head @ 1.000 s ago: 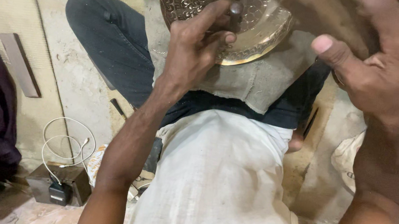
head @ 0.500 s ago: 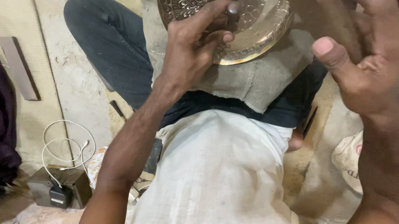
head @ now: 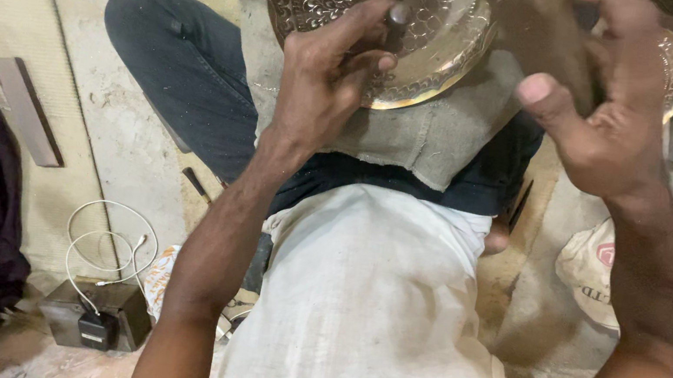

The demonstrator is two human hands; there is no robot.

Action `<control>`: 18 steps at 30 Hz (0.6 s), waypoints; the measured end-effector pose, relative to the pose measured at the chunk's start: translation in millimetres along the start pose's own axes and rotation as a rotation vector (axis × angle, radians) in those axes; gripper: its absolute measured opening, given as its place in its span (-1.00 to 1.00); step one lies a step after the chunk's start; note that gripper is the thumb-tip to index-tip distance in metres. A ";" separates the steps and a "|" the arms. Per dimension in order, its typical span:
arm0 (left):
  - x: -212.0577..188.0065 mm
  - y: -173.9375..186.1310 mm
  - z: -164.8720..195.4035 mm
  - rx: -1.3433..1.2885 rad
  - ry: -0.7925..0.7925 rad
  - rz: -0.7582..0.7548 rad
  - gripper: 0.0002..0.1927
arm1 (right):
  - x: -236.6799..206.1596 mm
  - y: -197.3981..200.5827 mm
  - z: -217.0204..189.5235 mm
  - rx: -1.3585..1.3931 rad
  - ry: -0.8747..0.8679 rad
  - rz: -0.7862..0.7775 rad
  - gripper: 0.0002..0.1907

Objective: The person sits on the floor with an engraved brass plate on their lap and decorates it by hammering. They hold a small punch against the plate's patterned surface with one hand and strike it with a wooden mallet held in the other hand, repositioning the punch repeatedly across the design.

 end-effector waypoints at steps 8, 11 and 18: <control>-1.6 4.0 -0.1 -0.027 0.027 -0.004 -0.54 | -6.9 -1.9 2.1 -0.163 0.112 -0.037 -0.52; -1.7 3.7 0.4 0.005 -0.035 0.000 -0.55 | -4.1 -0.4 -3.7 -0.174 0.130 0.004 -0.54; -2.6 4.4 -5.6 0.018 0.023 -0.041 -0.73 | 4.6 -6.4 -13.4 -0.225 0.019 -0.080 -0.51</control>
Point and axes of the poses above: each hand's wrist, its own x-axis towards the middle knuckle, its own y-axis out of the back of the hand, z = x × y, the point moved 5 cm from there along x, towards the middle knuckle, and after that the axes turned 4 degrees about -x, right-handed, at the moved point
